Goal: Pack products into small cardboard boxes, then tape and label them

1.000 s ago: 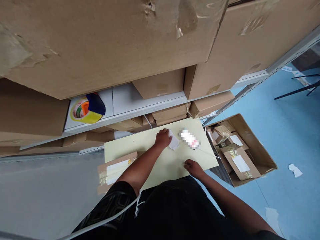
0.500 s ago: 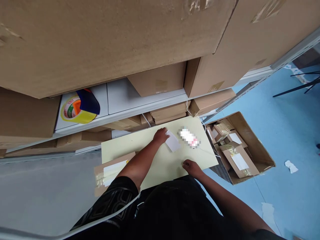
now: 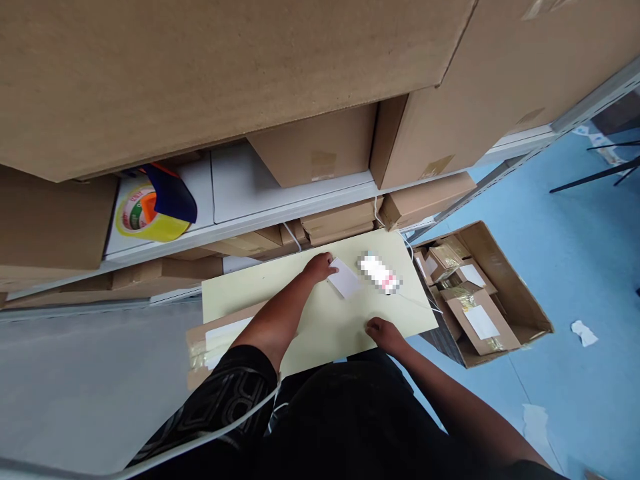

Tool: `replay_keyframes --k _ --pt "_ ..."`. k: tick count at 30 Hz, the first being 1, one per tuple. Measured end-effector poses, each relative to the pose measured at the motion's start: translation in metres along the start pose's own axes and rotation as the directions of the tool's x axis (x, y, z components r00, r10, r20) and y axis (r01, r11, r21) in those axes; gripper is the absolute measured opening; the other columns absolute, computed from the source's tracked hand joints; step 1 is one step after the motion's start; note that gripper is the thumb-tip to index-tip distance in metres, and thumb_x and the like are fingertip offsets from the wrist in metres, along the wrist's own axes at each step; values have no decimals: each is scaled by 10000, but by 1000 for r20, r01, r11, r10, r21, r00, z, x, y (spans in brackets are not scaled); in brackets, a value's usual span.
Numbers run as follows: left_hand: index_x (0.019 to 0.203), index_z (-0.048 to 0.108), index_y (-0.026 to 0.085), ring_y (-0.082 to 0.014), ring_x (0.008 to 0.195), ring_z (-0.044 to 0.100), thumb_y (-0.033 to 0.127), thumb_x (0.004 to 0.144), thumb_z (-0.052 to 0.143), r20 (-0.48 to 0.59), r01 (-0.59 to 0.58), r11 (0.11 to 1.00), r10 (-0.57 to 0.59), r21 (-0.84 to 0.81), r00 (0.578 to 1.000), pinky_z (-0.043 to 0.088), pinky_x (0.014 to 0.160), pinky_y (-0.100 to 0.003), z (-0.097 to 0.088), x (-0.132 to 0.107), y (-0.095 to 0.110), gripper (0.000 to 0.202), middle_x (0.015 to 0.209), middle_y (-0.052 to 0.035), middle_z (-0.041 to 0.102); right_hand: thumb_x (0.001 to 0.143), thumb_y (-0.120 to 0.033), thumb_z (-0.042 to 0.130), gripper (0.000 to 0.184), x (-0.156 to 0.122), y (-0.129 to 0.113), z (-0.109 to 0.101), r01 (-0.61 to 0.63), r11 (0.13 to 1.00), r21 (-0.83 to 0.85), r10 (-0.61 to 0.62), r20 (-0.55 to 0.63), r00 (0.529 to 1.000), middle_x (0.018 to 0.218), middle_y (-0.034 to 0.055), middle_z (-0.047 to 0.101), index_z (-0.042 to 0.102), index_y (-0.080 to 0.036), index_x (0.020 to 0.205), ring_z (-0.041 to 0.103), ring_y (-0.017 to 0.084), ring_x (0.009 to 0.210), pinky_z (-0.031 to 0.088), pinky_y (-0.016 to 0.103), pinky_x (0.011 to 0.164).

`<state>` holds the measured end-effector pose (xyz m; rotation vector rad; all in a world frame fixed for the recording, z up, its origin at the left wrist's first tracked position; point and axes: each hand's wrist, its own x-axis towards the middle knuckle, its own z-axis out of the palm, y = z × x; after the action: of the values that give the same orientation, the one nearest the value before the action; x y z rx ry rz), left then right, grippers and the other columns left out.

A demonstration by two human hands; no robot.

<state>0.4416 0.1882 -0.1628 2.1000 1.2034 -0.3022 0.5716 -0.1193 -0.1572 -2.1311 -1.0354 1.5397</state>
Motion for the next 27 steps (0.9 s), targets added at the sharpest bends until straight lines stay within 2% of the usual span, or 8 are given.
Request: replay_keyframes --k 7,12,15,20,24,26,27 --pt "923 673 199 -171 816 606 307 847 740 -35 25 1000 -25 -4 999 405 692 -271 -2 -2 5 148 948 -15 717 917 -323 578 175 -1 4 3 -12 1000 25 12 5 1000 840 26 702 714 -215 931 623 178 771 388 275 684" --pt "955 715 207 -187 834 617 326 890 684 -61 40 999 -39 28 997 420 717 -281 -11 -9 11 140 963 -31 738 920 -311 580 163 -2 1 3 -6 1000 26 6 12 1000 843 30 709 708 -209 924 624 175 767 384 270 685" --pt "985 737 220 -209 911 629 332 929 632 -85 29 998 -24 55 996 437 775 -296 -20 -19 15 163 1029 -46 743 925 -312 576 168 -3 -2 3 -1 1000 26 1 21 1000 848 31 714 707 -208 936 628 172 766 381 266 680" --pt "1004 738 219 -238 1061 626 343 1014 521 -106 -138 970 161 199 981 452 912 -329 -27 -56 30 250 1125 -78 716 928 -331 569 183 -1 -10 -3 -13 1000 28 12 17 1000 868 36 731 708 -216 958 655 184 798 408 269 688" --pt "978 726 211 -243 1065 626 328 1041 482 -18 -357 887 378 291 925 445 985 -365 -14 -101 40 278 1051 -96 710 952 -376 519 228 4 -26 -16 34 999 39 -27 -182 983 939 60 748 691 -227 957 681 208 863 459 285 716" --pt "981 723 208 -245 1063 629 319 1040 490 31 -445 836 460 320 887 450 982 -380 -2 -121 42 265 1032 -100 708 976 -483 483 329 8 -40 -21 56 985 164 -17 -231 973 888 69 741 669 -221 905 687 206 793 485 290 684" --pt "987 722 205 -245 1060 633 310 1034 506 44 -471 818 486 331 873 457 970 -385 4 -129 42 245 1029 -98 709 975 -551 474 396 11 -48 -23 58 961 272 0 -211 978 847 69 732 658 -216 873 683 200 735 496 289 649"
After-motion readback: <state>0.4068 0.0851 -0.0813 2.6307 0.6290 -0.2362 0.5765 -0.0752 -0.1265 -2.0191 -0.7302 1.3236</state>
